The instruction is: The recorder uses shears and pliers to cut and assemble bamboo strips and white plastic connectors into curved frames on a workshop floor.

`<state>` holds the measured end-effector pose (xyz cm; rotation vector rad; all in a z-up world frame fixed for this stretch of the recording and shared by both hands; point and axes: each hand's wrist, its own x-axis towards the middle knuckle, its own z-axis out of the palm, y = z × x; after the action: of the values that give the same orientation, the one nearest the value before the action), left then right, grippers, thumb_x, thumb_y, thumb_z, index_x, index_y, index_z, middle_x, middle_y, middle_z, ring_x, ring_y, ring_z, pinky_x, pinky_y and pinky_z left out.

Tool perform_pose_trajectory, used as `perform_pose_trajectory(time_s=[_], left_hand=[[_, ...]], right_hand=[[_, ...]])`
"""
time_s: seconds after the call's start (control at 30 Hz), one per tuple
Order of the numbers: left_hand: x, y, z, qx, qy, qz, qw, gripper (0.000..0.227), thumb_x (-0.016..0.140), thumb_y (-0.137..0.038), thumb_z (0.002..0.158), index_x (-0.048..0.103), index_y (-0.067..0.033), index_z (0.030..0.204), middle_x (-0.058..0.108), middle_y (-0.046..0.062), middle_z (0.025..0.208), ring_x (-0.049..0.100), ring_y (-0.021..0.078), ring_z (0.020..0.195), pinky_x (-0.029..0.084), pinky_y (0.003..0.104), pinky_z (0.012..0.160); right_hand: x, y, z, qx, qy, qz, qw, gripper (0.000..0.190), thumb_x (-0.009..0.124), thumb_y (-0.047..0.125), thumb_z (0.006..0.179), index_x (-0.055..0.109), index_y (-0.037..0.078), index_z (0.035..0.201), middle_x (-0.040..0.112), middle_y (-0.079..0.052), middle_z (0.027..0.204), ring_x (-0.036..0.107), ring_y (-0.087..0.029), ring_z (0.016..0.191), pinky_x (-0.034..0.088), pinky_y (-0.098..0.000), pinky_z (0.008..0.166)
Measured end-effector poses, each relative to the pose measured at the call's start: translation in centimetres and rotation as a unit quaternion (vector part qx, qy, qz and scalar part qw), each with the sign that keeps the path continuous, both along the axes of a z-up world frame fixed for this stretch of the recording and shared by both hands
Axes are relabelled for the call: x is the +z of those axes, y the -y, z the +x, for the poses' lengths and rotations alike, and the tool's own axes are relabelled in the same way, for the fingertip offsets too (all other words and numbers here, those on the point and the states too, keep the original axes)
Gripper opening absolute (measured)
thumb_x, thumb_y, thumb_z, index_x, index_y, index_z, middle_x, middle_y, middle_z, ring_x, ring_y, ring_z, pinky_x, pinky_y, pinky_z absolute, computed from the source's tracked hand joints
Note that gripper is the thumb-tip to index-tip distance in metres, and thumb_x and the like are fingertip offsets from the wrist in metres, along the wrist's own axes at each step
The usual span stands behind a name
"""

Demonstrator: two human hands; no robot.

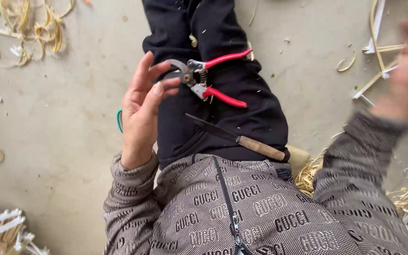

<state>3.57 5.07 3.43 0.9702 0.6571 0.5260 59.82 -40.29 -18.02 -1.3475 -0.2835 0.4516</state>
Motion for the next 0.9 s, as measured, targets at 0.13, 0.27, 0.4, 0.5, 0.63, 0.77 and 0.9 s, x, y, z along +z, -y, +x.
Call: perform_pose_trajectory(time_s=[0.13,0.27,0.4,0.5,0.63,0.77,0.9], left_hand=[[0.6,1.1,1.0,-0.023,-0.006,-0.016,1.000,0.060,0.053,-0.002,0.106,0.034,0.0007,0.162,0.056,0.020,0.148,0.066,0.0261,0.122,0.056,0.036,0.102],[1.1,1.6,1.0,-0.014,-0.025,-0.020,0.999,0.060,0.054,-0.003,0.104,0.035,0.0031,0.160,0.056,0.022,0.146,0.067,0.0281,0.117,0.056,0.037,0.100],[0.6,1.2,0.9,0.017,-0.058,-0.032,0.998,0.057,0.052,-0.004,0.105,0.036,0.0046,0.159,0.058,0.024,0.142,0.067,0.0289,0.114,0.054,0.038,0.098],[0.1,0.9,0.8,0.024,-0.054,-0.041,0.997,0.055,0.051,-0.003,0.105,0.037,0.0048,0.158,0.057,0.024,0.141,0.067,0.0298,0.114,0.054,0.039,0.098],[0.8,1.2,2.0,0.010,-0.042,-0.034,0.998,0.054,0.051,-0.004,0.106,0.039,0.0056,0.158,0.057,0.025,0.141,0.066,0.0300,0.114,0.054,0.039,0.100],[2.6,1.8,3.8,-0.044,-0.034,0.019,0.998,0.054,0.049,-0.012,0.108,0.038,0.0068,0.158,0.055,0.024,0.146,0.060,0.0312,0.128,0.047,0.043,0.112],[5.8,3.7,5.7,-0.138,0.054,0.089,0.985,0.058,0.049,-0.021,0.111,0.034,0.0059,0.160,0.050,0.020,0.158,0.049,0.0322,0.150,0.035,0.046,0.132]], right_hand=[[1.4,-23.7,-9.4,0.093,-0.071,-0.103,0.988,0.034,0.051,0.033,0.116,0.064,0.004,0.125,0.073,-0.009,0.111,0.072,-0.021,0.097,0.061,-0.0327,0.083],[-4.6,-31.9,-8.6,0.057,0.023,-0.357,0.932,0.032,0.064,0.034,0.105,0.066,0.002,0.106,0.073,-0.009,0.087,0.072,-0.015,0.063,0.060,-0.0265,0.051],[-5.0,-33.9,-9.3,-0.023,0.145,-0.347,0.926,0.029,0.079,0.018,0.094,0.061,-0.002,0.105,0.075,-0.007,0.087,0.074,-0.015,0.056,0.062,-0.0274,0.044],[-4.6,-33.3,-8.8,-0.126,0.088,-0.361,0.920,0.045,0.075,0.004,0.081,0.047,-0.003,0.115,0.071,-0.012,0.083,0.074,-0.017,0.051,0.061,-0.0296,0.037],[-0.8,-29.8,-9.4,-0.123,0.002,-0.285,0.951,0.050,0.072,-0.002,0.085,0.043,-0.002,0.126,0.075,-0.015,0.081,0.077,-0.019,0.056,0.062,-0.0311,0.044],[10.7,-27.9,-16.3,0.025,0.039,-0.107,0.993,0.049,0.069,-0.002,0.096,0.043,-0.005,0.137,0.077,-0.014,0.092,0.077,-0.016,0.073,0.064,-0.0302,0.060],[18.1,-28.2,-23.9,0.160,0.152,-0.167,0.961,0.041,0.075,0.000,0.097,0.055,-0.003,0.133,0.074,-0.011,0.091,0.074,-0.015,0.073,0.064,-0.0291,0.065]])
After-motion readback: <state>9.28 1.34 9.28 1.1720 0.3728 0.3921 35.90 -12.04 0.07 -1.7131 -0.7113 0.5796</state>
